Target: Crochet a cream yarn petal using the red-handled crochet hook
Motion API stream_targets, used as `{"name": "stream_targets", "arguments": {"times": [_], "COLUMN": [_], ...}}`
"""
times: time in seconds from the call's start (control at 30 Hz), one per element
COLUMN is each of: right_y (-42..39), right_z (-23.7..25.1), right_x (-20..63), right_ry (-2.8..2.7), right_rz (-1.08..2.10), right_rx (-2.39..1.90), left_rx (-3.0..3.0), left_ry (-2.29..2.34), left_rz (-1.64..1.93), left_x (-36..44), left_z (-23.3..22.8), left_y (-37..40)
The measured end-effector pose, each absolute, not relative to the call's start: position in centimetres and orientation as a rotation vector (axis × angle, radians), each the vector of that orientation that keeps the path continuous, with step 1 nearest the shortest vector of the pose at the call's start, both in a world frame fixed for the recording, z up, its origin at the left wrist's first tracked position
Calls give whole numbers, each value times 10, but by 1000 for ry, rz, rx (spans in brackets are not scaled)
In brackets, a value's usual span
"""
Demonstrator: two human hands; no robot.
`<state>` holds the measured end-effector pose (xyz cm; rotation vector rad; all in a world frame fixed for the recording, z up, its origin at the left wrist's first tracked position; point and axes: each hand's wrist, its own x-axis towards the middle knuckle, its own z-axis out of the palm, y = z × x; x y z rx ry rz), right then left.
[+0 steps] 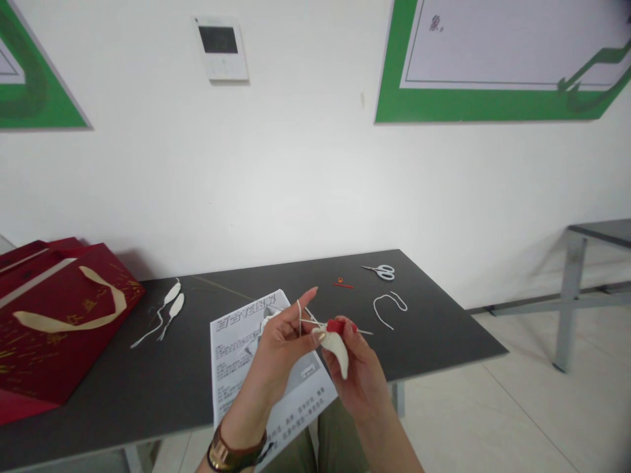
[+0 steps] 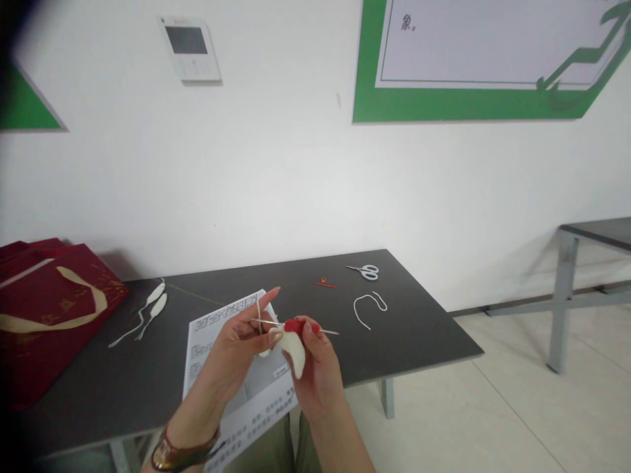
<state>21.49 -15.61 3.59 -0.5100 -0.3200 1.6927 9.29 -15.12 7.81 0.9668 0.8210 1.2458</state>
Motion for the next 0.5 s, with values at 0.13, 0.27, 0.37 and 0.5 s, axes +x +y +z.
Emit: {"name": "stream_targets", "arguments": {"times": [0.13,0.27,0.37,0.5], "right_y": [-158,-157,-154,-152], "right_z": [39,40,42,44], "right_x": [219,227,233,240], "right_ry": [-327,-490,-629,-768], "right_rz": [1713,1556,1462,1352], "right_rx": [-452,-441,-452,-472], "left_rx": [976,1002,1022,1048], "left_ry": [823,841,853,903], "left_rz": [1203,1187,1171,1186], "left_x": [89,86,85,85], "left_z": [83,87,88,90], "left_y": [-153,-156,-158,-163]}}
